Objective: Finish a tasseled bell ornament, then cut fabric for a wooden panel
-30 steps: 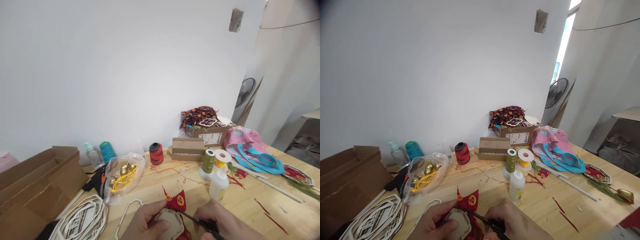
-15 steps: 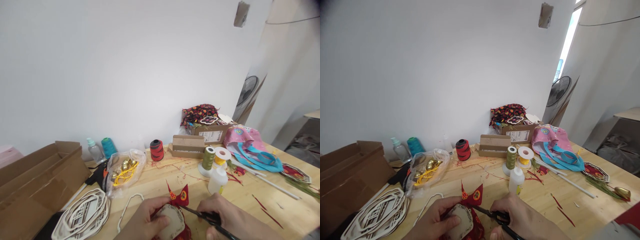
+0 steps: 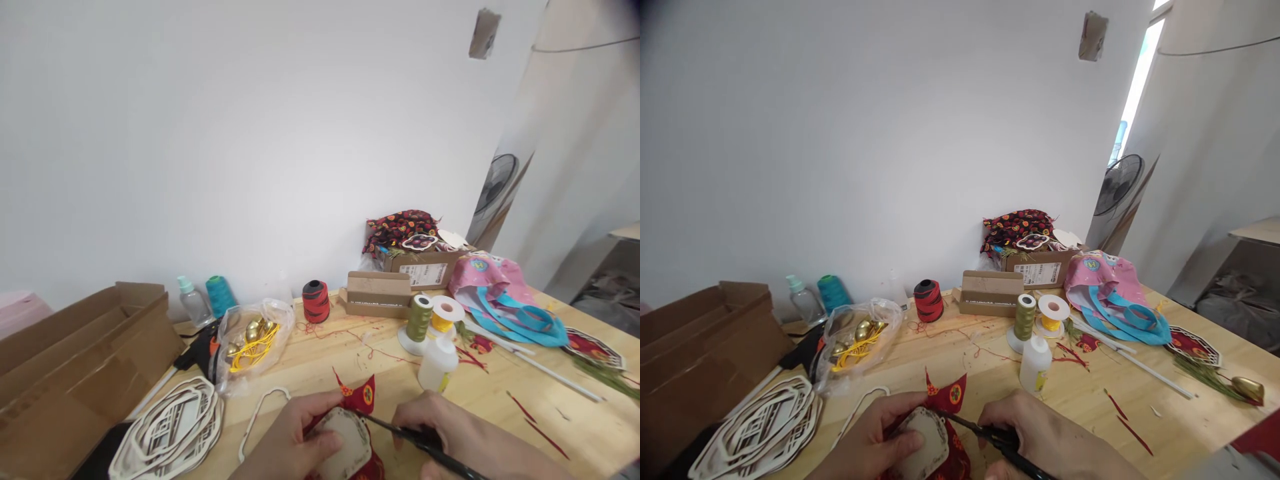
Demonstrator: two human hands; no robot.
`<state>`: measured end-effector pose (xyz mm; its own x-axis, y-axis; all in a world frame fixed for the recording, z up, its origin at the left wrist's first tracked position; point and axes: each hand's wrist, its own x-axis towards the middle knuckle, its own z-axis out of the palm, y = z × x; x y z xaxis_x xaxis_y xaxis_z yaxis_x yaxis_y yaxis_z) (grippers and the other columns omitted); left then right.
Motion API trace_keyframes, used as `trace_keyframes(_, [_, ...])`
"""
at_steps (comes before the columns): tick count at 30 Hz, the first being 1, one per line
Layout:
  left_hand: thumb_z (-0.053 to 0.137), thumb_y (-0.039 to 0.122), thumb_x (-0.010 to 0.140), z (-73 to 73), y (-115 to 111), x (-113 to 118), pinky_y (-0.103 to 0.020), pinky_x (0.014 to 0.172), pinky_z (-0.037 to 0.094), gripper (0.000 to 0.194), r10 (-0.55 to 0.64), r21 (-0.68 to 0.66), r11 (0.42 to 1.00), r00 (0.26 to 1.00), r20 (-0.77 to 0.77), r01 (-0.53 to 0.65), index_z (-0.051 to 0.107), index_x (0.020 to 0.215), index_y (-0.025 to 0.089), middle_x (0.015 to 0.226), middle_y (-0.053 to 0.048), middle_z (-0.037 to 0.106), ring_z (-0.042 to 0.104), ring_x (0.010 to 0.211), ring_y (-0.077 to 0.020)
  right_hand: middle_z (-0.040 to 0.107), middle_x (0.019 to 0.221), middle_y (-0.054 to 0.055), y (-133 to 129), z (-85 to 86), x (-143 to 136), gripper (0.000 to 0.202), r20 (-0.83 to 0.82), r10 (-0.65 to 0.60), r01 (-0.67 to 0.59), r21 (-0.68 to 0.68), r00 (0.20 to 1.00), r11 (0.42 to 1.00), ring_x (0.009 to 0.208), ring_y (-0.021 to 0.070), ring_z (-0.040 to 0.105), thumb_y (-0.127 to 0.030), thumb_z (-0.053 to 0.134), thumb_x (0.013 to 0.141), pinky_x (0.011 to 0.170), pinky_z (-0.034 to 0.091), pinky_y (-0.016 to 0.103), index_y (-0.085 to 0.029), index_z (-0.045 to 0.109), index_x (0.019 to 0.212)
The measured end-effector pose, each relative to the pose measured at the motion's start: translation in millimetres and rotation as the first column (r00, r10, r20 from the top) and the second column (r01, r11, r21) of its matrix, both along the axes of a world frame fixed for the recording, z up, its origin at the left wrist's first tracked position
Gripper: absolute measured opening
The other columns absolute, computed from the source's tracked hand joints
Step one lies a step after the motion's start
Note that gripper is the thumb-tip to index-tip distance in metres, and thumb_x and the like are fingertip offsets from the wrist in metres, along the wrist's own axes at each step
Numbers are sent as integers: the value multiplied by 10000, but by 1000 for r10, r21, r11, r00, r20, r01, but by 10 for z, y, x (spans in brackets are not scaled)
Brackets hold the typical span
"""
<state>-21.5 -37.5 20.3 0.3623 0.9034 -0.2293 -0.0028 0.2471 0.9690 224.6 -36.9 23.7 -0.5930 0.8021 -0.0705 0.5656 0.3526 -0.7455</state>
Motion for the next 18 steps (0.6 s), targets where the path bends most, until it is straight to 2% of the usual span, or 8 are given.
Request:
trace_keyframes(2, [679,192,608,13,-4,-3,-298,738,418,333,3,-5,1000,1000,-5,-3,673,940,226,836,-20,696,566,806,-204,512,732,15,11,4,-15,648,1,3,-3,22,1000,1000,605,129,423,-707,483,626,540,371,214,-148,604,931])
trace_keyframes(6, [629,128,645,20,-6,-17,-319,768,415,337,-98,-1,995,994,-40,98,663,963,232,849,-22,680,557,832,-210,486,674,-4,34,45,-61,578,-10,30,-29,74,1000,997,570,112,393,-670,517,639,502,339,197,-150,614,874])
trace_keyframes(13, [607,117,667,25,30,-17,-308,757,419,378,-144,47,988,989,-25,145,637,1025,232,824,-21,668,559,800,-195,456,597,-19,53,54,-115,510,-19,33,-29,180,999,983,517,94,353,-633,521,672,445,283,188,-145,628,776])
trace_keyframes(18, [637,144,650,18,38,-17,-345,777,430,392,-134,37,990,991,-2,134,632,1038,204,865,-52,677,572,843,-235,456,567,-23,54,57,-125,481,-4,30,-29,224,1000,974,493,90,361,-621,534,671,426,271,187,-153,631,729])
